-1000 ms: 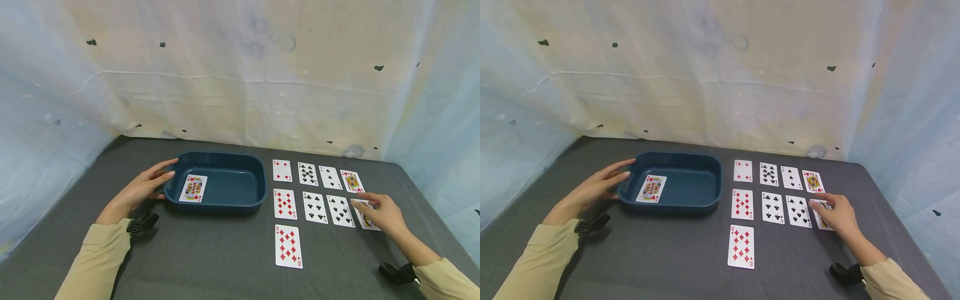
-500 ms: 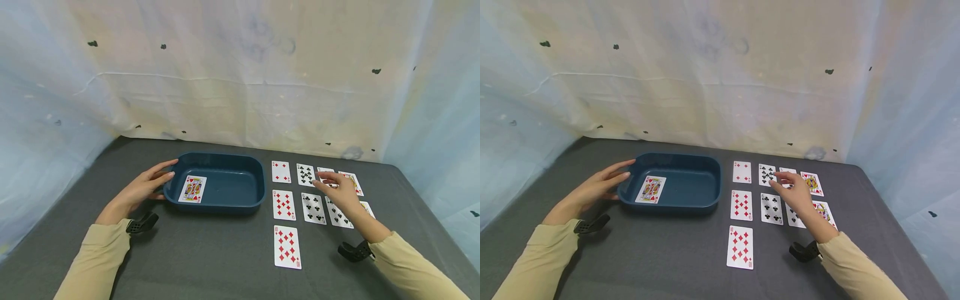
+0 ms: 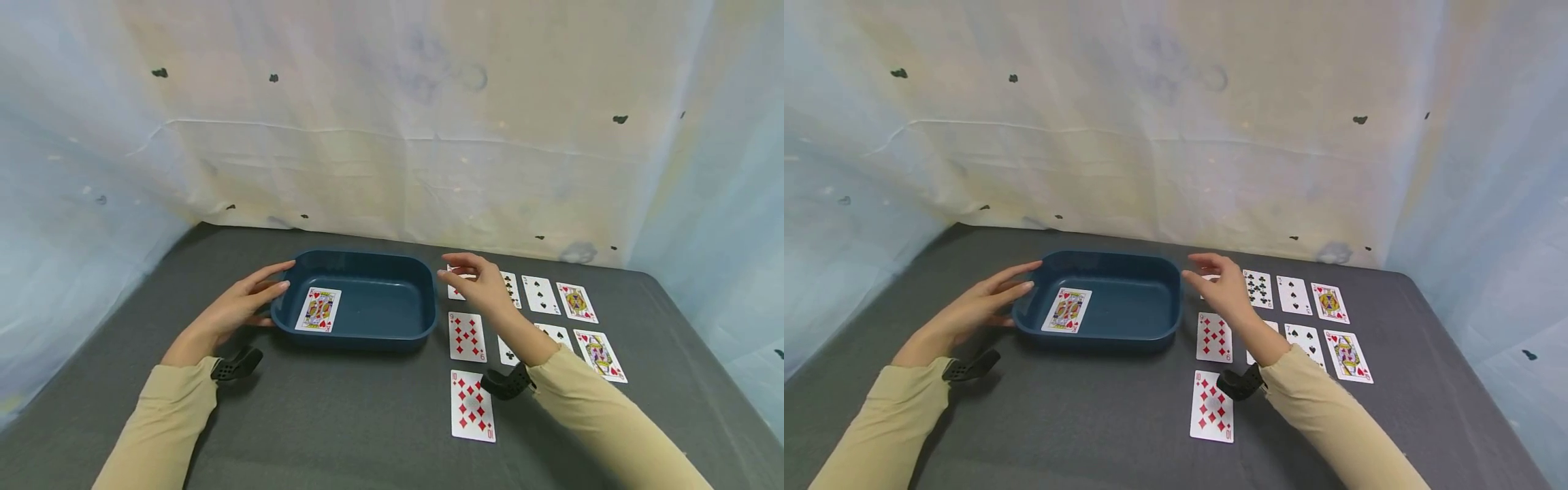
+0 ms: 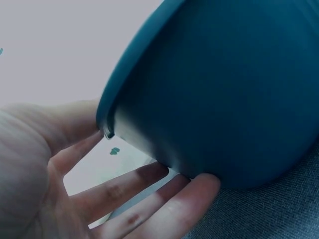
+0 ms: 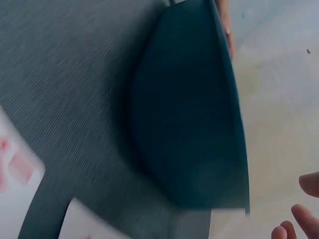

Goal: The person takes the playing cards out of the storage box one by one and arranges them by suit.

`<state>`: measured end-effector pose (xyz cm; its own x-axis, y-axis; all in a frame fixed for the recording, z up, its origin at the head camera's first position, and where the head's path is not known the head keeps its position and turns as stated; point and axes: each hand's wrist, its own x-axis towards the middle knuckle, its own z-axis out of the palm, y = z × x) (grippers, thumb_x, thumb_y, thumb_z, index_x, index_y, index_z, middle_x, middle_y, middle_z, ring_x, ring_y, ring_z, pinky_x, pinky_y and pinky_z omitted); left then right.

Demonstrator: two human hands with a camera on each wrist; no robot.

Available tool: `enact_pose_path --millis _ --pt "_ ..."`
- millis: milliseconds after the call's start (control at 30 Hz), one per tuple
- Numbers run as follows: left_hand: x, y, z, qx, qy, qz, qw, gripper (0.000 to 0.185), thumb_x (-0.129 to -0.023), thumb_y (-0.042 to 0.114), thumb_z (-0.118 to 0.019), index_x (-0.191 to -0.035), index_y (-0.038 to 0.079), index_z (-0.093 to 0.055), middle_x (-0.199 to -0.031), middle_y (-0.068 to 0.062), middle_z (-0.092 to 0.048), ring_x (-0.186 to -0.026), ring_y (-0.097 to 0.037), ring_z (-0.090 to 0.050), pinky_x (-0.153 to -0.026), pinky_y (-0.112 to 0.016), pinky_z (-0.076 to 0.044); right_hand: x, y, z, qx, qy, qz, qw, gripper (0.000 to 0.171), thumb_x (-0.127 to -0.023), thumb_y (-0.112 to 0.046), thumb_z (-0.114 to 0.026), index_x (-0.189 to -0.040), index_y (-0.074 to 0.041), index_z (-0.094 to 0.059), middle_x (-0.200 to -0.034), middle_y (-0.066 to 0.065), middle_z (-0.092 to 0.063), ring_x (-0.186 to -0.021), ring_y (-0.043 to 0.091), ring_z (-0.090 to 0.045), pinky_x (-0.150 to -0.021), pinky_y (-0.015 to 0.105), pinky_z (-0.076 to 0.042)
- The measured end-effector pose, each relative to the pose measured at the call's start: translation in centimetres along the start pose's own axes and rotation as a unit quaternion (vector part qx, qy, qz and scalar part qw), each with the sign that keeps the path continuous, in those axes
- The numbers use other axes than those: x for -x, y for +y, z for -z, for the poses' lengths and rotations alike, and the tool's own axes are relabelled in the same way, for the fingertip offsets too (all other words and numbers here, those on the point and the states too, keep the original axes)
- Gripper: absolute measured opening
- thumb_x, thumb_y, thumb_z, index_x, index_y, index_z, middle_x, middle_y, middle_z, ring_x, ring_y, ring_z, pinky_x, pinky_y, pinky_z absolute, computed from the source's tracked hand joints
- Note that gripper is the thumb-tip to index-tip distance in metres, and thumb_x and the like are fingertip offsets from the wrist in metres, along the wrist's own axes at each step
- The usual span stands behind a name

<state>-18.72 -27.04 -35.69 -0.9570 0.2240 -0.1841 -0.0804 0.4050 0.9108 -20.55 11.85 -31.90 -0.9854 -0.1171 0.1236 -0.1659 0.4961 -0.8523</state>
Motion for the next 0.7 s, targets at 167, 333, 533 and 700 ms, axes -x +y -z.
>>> enact_pose_path --millis 167,333,533,700 --pt "0.0 0.1 0.0 0.002 0.005 -0.002 1.0 0.063 -0.099 0.042 -0.05 -0.153 0.027 -0.023 -0.156 -0.022 -0.021 -0.134 -0.042 -0.035 -0.086 -0.047 -0.053 -0.7 -1.4 -2.2 -0.033 -0.006 -0.005 0.999 0.037 -0.09 -0.017 -0.066 -0.126 -0.007 -0.062 -0.126 0.017 -0.06 -0.112 0.028 -0.056 -0.081 0.031 -0.049" --pt "-0.1 -0.2 -0.1 0.003 0.005 0.004 1.0 0.063 -0.099 0.043 -0.05 -0.153 0.028 -0.023 -0.156 -0.021 -0.022 -0.133 -0.041 -0.037 -0.087 -0.046 -0.053 -1.3 -2.6 -4.6 -0.054 -0.017 -0.009 0.998 0.037 -0.089 -0.015 -0.067 -0.125 -0.006 -0.062 -0.124 0.017 -0.06 -0.109 0.027 -0.058 -0.087 0.036 -0.05" --pt "-0.1 -0.4 -0.2 0.007 0.012 0.006 0.9999 0.062 -0.098 0.043 -0.051 -0.153 0.03 -0.025 -0.156 -0.02 -0.023 -0.132 -0.041 -0.038 -0.086 -0.044 -0.053 -1.8 -3.9 -7.5 -0.079 -0.038 0.001 0.996 0.036 -0.088 -0.012 -0.068 -0.123 -0.003 -0.063 -0.12 0.018 -0.06 -0.104 0.028 -0.058 -0.082 0.033 -0.051" --pt "-0.1 -0.4 -0.1 0.01 0.014 0.0 0.9998 0.061 -0.098 0.042 -0.051 -0.152 0.03 -0.026 -0.156 -0.02 -0.023 -0.133 -0.041 -0.037 -0.085 -0.045 -0.054 -2.2 -5.0 -9.8 -0.077 -0.042 -0.009 0.996 0.036 -0.087 -0.014 -0.069 -0.121 -0.004 -0.064 -0.12 0.017 -0.06 -0.103 0.026 -0.058 -0.083 0.033 -0.051"
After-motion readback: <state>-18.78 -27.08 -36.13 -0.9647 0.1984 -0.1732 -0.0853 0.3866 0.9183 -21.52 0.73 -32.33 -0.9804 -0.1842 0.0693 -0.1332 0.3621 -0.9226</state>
